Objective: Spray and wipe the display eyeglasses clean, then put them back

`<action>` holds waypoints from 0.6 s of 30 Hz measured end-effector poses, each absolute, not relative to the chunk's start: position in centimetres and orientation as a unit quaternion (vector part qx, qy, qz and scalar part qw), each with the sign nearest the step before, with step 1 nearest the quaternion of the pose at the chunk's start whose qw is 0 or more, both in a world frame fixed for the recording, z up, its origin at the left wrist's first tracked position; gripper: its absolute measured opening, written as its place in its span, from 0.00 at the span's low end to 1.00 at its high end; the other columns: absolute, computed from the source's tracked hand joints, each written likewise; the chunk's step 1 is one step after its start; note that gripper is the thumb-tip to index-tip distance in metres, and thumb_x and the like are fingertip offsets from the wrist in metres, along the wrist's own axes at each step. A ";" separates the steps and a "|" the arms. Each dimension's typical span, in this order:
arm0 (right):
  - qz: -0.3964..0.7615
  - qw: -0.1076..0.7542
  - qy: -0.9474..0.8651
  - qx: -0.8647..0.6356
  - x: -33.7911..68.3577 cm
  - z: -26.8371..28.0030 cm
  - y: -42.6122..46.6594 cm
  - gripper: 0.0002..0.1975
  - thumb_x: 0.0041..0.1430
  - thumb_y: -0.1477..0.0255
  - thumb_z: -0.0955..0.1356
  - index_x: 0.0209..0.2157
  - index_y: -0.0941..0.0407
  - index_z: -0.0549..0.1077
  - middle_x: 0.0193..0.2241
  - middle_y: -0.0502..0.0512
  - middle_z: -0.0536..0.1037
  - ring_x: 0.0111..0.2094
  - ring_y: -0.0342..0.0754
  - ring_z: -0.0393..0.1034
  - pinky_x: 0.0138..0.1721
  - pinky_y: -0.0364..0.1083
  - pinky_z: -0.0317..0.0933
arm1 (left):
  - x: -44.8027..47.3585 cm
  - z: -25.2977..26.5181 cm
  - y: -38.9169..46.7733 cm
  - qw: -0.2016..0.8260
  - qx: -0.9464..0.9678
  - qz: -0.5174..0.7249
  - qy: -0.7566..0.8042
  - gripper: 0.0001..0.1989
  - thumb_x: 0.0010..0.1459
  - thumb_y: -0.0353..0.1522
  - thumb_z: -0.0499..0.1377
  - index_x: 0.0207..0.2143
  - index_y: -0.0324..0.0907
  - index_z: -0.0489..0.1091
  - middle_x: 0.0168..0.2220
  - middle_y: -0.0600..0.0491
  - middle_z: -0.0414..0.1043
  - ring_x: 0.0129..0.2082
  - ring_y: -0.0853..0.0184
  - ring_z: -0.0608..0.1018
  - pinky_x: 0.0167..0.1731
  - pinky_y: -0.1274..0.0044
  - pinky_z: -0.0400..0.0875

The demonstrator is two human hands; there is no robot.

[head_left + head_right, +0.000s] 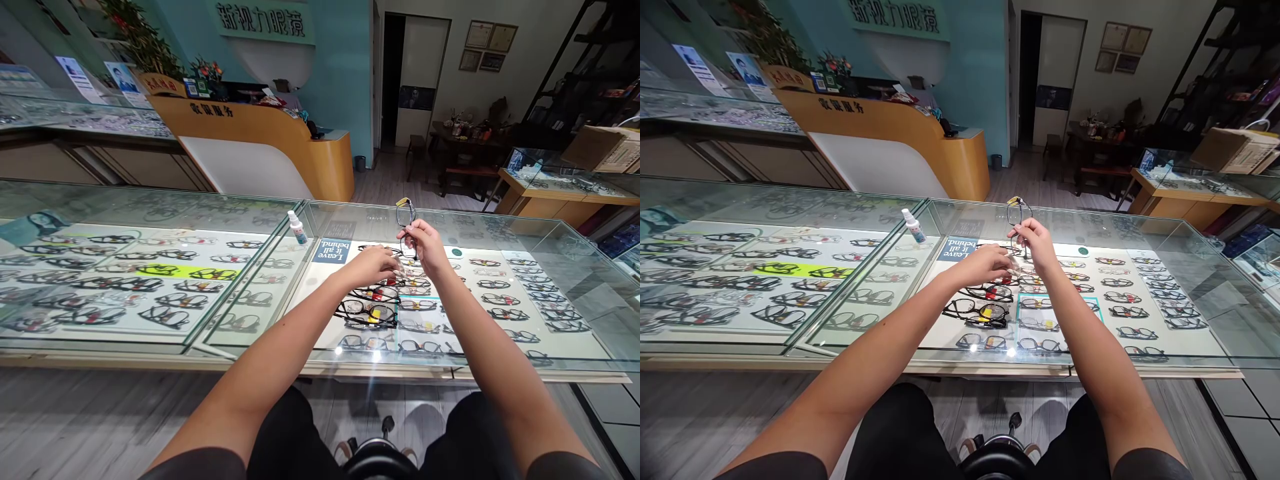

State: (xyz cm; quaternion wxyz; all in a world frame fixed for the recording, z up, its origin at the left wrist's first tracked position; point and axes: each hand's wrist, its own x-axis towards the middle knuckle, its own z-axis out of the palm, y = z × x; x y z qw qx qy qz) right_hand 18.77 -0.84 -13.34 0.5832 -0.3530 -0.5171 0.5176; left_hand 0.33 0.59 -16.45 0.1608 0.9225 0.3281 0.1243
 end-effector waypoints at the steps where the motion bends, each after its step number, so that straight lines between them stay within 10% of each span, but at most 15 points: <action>1: 0.518 0.584 -0.517 -0.351 18.7 -13.4 -0.8 0.24 0.48 0.53 0.80 0.25 0.52 0.67 0.26 0.50 0.81 0.25 0.42 0.60 0.30 0.45 0.54 | 0.4 -16.4 0.6 0.162 0.922 0.123 0.329 0.10 0.65 0.33 0.62 0.44 0.45 0.84 0.41 0.48 0.79 0.45 0.57 0.77 0.54 0.67 0.66; 18: 0.500 0.573 -0.539 -0.361 18.7 -13.7 -0.6 0.19 0.50 0.56 0.78 0.25 0.51 0.69 0.24 0.49 0.79 0.26 0.43 0.60 0.32 0.46 0.54 | 0.5 -16.5 0.7 0.147 0.924 0.125 0.329 0.11 0.65 0.34 0.62 0.44 0.45 0.84 0.42 0.48 0.81 0.46 0.56 0.77 0.49 0.68 0.66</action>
